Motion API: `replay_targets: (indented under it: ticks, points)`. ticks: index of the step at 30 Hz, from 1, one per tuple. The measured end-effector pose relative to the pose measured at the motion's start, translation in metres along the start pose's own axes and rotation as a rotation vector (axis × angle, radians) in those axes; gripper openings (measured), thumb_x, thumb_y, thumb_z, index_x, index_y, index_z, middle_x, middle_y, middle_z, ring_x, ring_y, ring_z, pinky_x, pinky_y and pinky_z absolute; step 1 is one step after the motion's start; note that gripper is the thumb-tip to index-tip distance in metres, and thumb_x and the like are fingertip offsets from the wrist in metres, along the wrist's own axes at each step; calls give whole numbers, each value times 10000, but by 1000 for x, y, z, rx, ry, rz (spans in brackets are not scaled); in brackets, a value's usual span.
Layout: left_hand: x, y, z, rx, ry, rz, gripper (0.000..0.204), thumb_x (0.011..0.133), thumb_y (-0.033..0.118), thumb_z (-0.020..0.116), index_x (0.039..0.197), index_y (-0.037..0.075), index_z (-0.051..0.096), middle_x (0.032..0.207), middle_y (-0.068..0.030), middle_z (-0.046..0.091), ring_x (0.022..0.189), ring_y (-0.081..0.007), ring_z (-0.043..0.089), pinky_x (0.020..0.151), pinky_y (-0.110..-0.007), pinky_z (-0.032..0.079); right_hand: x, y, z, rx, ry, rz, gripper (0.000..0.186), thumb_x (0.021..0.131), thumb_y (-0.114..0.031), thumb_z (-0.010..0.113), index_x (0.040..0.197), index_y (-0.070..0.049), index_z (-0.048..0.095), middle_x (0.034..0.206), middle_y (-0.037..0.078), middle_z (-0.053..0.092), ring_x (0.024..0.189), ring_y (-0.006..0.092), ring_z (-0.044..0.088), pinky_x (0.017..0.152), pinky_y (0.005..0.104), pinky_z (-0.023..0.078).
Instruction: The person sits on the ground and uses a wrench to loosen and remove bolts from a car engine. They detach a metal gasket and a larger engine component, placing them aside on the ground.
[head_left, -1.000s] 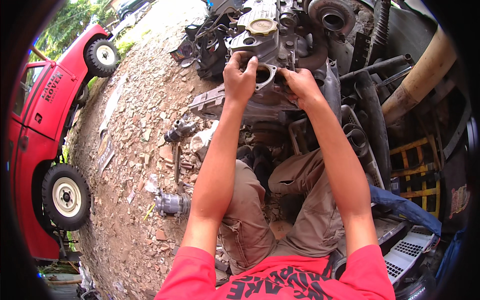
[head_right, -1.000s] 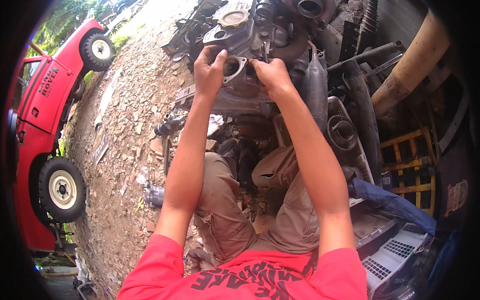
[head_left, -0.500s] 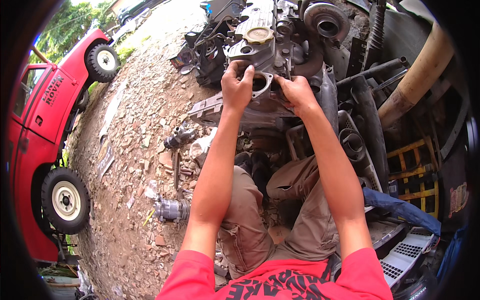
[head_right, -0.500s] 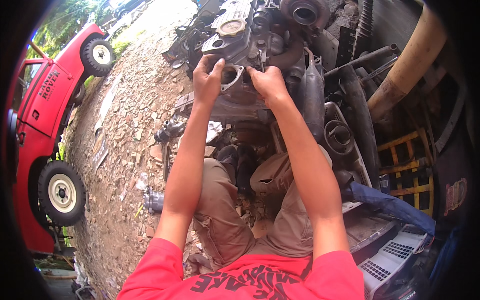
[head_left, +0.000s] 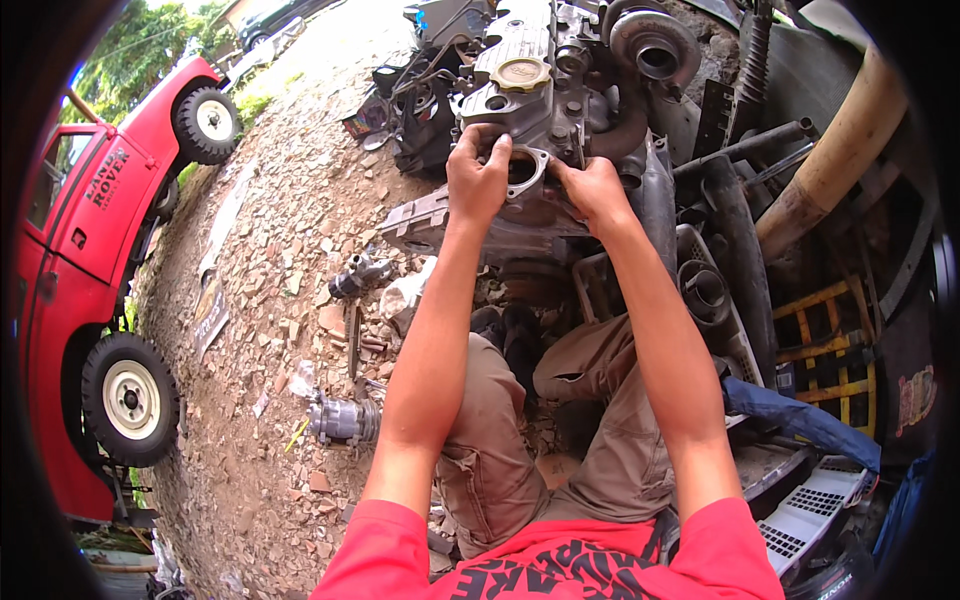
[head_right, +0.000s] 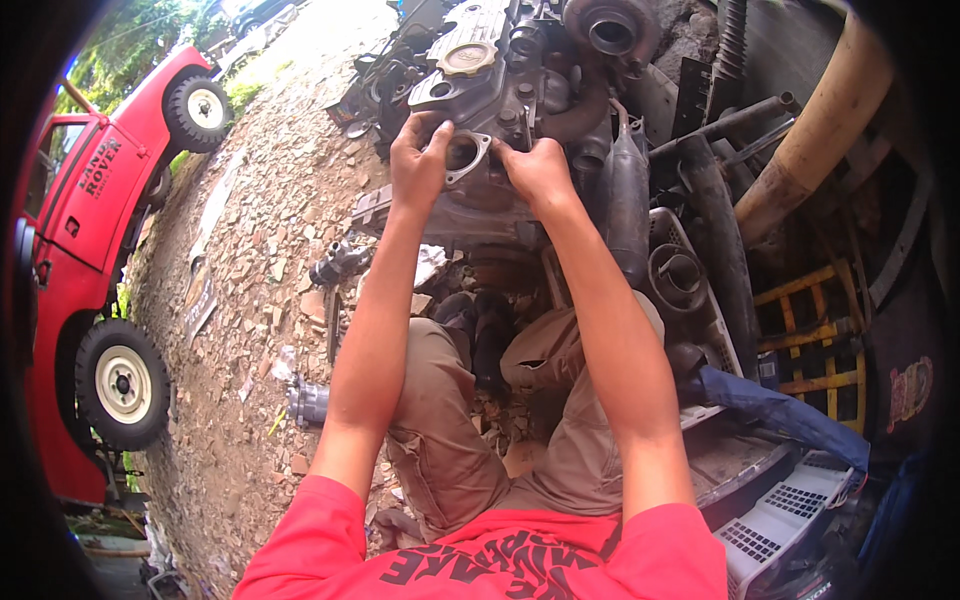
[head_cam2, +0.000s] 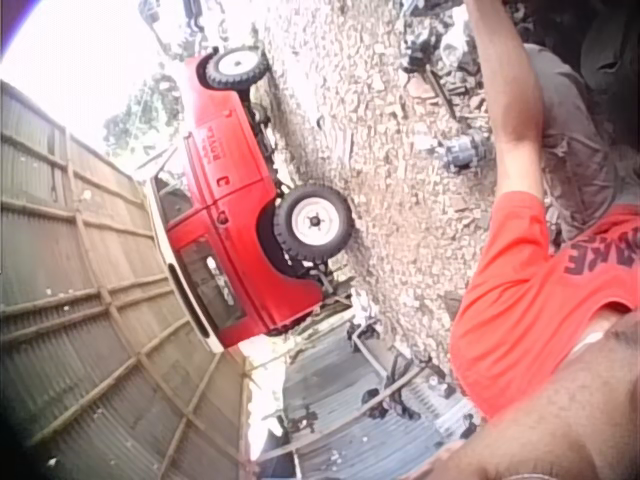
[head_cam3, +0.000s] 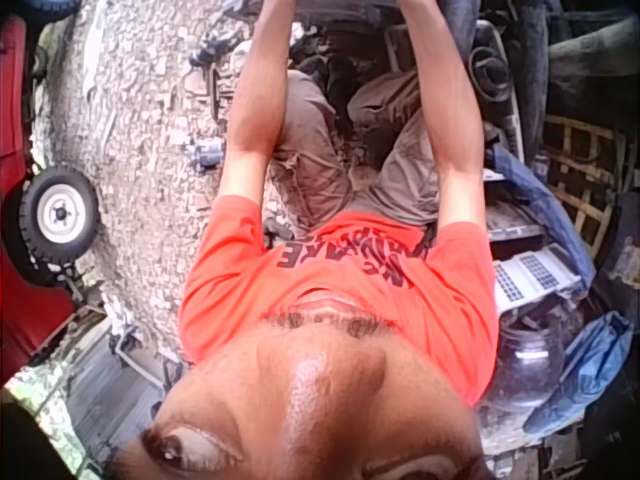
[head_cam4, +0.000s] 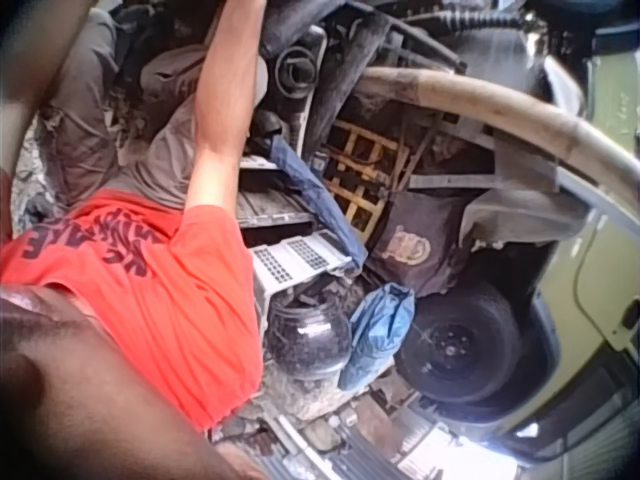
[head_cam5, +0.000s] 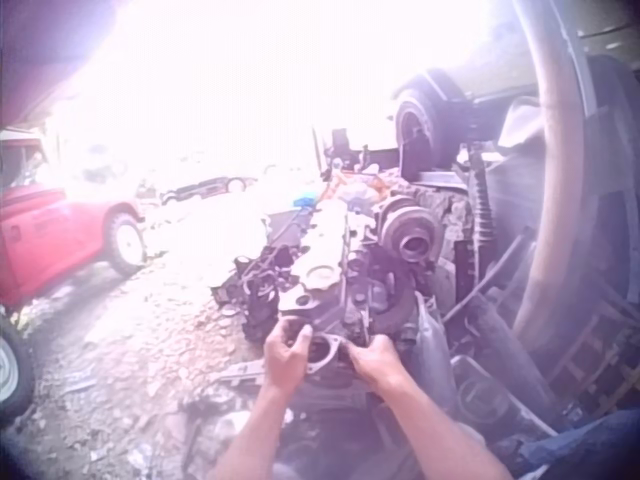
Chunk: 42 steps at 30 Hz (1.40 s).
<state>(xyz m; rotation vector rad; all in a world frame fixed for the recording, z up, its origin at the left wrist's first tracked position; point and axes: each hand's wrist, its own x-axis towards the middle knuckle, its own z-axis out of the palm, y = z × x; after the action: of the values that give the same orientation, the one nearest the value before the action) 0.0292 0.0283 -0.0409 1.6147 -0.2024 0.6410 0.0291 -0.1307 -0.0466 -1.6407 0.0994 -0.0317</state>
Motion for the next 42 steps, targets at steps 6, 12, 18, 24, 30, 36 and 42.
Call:
replay_targets:
  ticks: [6, 12, 18, 24, 30, 36, 42]
  points:
    - [2, -3, 0, 24, 2, 29, 189, 900, 115, 643, 1000, -44, 659, 886, -106, 711, 795, -142, 666, 739, -296, 536, -10, -6, 5, 109, 23, 28, 260, 917, -231, 717, 755, -32, 674, 572, -40, 493, 447, 68, 382, 405, 288, 298]
    - [-1, 4, 0, 6, -3, 3, 182, 909, 109, 634, 998, -49, 653, 889, -107, 710, 787, -133, 661, 725, -277, 531, 0, 2, 5, 68, 16, 37, 204, 913, -230, 717, 841, -39, 704, 629, -12, 581, 509, 79, 515, 415, 276, 321]
    - [0, 2, -1, -1, -10, 1, 179, 911, 109, 634, 995, -48, 652, 891, -102, 708, 783, -131, 654, 725, -284, 528, -1, 0, -1, 55, -12, 104, 222, 905, -253, 729, 854, -38, 711, 705, 8, 639, 591, 97, 614, 437, 254, 330]
    - [2, -3, 3, 2, -18, -8, 171, 909, 102, 637, 994, -45, 654, 885, -99, 705, 788, -131, 647, 729, -278, 520, 18, 9, -1, 132, -72, 126, 288, 908, -276, 728, 881, 10, 700, 748, 46, 659, 619, 119, 643, 424, 263, 340]
    - [1, -2, -2, -12, -7, 17, 166, 911, 93, 636, 1005, -43, 653, 905, -99, 701, 800, -137, 647, 741, -276, 521, -4, -10, -1, -41, -38, 109, 329, 905, -261, 720, 702, -31, 601, 611, -27, 484, 508, 86, 461, 419, 292, 355]
    - [0, 0, 3, -5, -7, 10, 160, 913, 84, 632, 1013, -40, 651, 904, -95, 697, 797, -131, 645, 734, -276, 525, 11, 1, 2, 35, -4, 71, 229, 886, -213, 716, 802, -1, 692, 635, -13, 548, 520, 101, 531, 438, 282, 390]
    - [-1, 3, 3, -37, -15, -8, 161, 912, 90, 639, 1009, -36, 653, 902, -90, 697, 796, -129, 645, 729, -275, 523, 15, 8, -2, 76, -29, 149, 234, 889, -237, 736, 826, -14, 704, 677, -7, 573, 553, 92, 556, 434, 287, 376]
